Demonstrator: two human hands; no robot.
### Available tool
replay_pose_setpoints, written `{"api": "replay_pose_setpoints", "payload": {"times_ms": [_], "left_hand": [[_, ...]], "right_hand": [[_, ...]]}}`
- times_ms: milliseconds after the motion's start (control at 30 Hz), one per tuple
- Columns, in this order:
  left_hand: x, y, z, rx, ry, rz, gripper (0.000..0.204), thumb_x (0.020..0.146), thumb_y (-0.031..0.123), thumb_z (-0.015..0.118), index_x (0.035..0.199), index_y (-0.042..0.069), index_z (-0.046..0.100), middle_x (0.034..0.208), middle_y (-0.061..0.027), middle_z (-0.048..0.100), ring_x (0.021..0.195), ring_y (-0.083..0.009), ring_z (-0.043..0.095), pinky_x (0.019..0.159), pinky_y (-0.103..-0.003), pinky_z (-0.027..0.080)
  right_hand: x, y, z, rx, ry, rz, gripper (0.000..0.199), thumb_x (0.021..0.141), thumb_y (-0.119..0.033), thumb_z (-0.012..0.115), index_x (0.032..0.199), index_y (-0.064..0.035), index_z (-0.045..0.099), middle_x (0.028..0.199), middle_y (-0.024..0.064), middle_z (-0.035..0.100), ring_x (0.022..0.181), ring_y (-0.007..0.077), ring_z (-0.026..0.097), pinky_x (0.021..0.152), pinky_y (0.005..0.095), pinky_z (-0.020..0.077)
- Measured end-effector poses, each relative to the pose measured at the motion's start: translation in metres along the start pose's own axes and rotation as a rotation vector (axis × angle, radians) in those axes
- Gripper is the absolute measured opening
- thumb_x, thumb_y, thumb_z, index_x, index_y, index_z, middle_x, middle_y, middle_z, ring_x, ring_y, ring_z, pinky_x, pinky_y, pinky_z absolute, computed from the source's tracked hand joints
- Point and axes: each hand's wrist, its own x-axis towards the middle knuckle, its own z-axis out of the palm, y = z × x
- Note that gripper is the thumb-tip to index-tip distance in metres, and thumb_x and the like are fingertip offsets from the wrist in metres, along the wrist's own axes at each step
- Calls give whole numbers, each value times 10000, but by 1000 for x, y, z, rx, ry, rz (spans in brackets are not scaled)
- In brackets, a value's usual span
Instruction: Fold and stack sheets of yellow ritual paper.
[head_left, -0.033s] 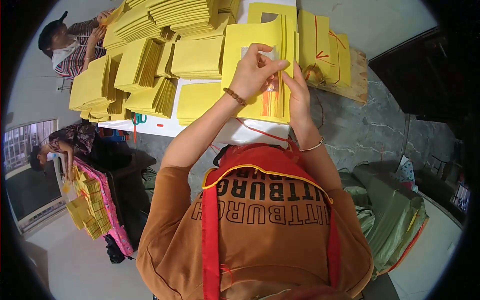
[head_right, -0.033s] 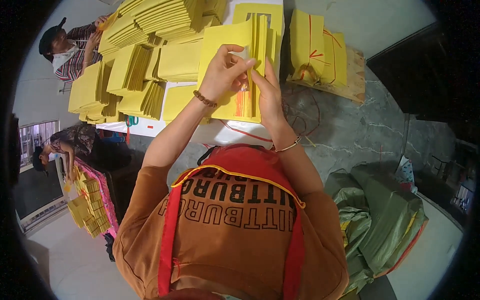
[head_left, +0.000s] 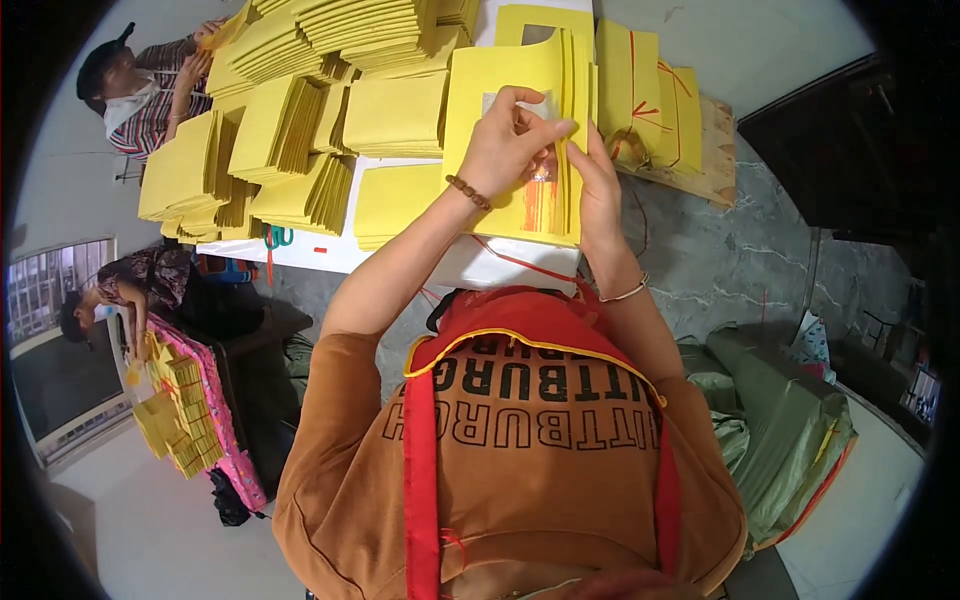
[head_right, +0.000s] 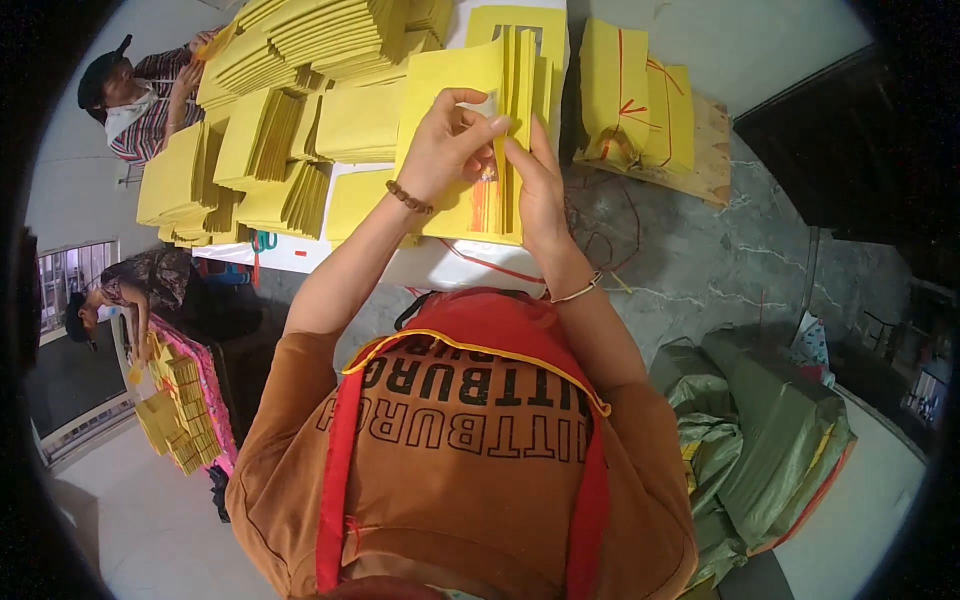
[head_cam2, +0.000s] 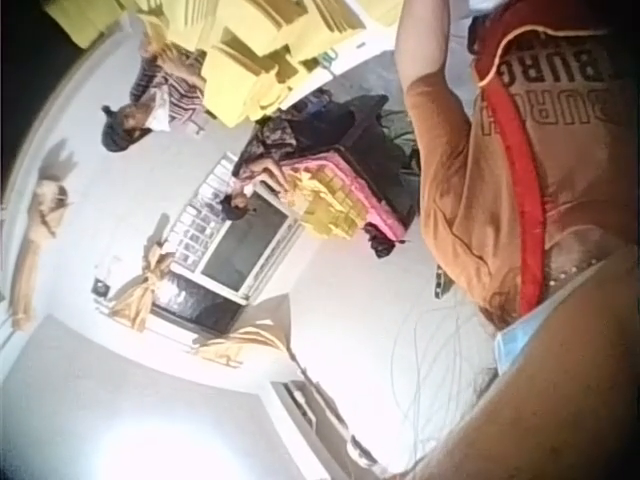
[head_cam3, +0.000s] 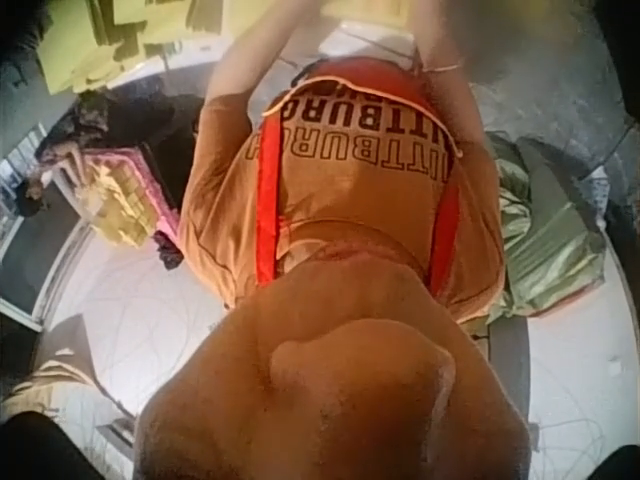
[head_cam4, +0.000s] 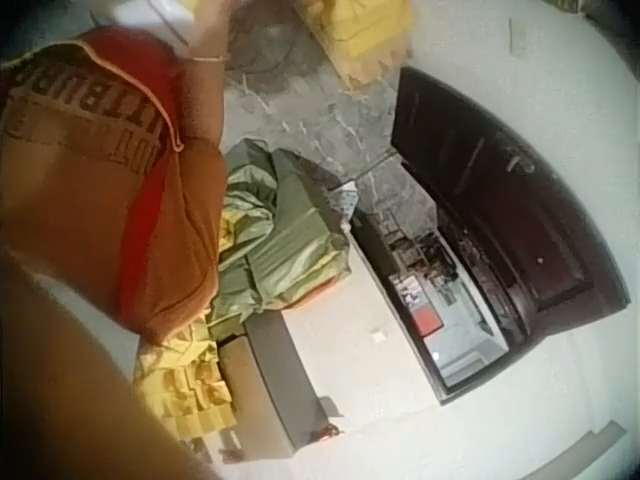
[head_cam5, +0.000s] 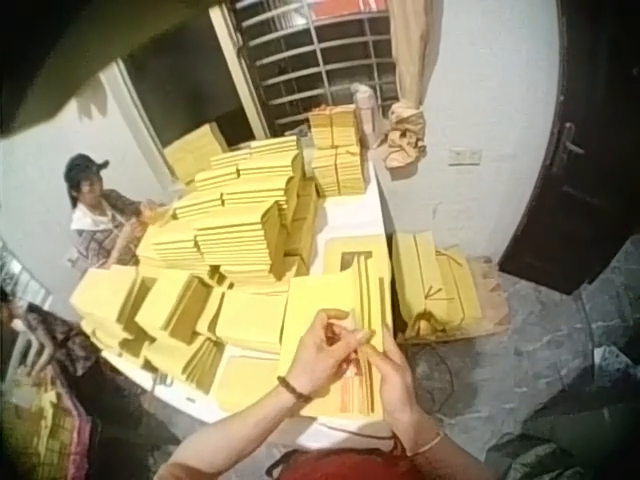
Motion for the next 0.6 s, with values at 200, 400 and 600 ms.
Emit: {"api": "replay_pose_setpoints", "payload": {"times_ms": [200,400,600], "left_hand": [[-2,-9,-9,-141,30,-109,238,853,157,606,1019,35,488,695,3,540,533,-61,514,424,-194,403],[-10,-14,-6,-147,126,109,212,888,56,501,1097,48,463,639,25,461,504,-47,436,418,-199,379],[-8,-17,-12,-25,18,62,284,888,33,490,1168,64,450,625,28,436,499,-38,404,414,-199,351]], "right_hand": [[1,3,-9,144,-61,41,414,922,-123,365,1327,-38,343,1187,88,511,1066,169,523,903,295,424],[2,4,-9,88,-50,12,475,859,-75,341,1331,-16,340,1249,105,480,1110,185,502,918,301,418],[3,7,-10,29,-53,6,487,839,-37,366,1325,-17,347,1219,100,497,1092,175,506,920,293,410]]}}
